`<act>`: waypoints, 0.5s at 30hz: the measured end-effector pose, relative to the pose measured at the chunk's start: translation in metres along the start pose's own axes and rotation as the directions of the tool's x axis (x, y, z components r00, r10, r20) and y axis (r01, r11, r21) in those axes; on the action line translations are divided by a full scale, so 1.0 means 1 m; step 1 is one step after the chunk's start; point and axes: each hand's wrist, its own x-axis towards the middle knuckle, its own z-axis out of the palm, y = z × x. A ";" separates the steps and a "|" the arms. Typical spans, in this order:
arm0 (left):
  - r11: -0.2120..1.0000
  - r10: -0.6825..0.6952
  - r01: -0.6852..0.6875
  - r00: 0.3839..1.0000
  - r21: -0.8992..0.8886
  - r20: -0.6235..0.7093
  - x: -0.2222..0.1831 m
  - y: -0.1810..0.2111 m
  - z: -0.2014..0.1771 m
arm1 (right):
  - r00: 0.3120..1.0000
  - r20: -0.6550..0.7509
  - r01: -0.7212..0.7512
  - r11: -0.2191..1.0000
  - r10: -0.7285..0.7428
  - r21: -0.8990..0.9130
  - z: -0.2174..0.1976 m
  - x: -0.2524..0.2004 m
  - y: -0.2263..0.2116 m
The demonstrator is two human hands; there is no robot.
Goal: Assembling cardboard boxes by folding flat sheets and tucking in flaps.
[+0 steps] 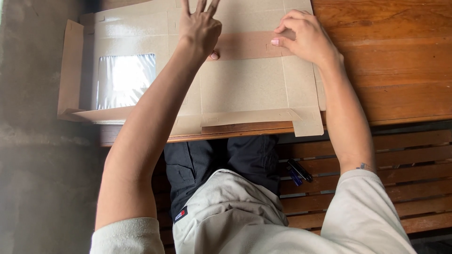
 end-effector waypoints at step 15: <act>0.722 0.283 -0.271 0.955 0.637 0.087 0.058 0.079 -0.013 | 0.996 0.054 -0.068 0.998 0.068 -0.016 0.000 0.000 -0.009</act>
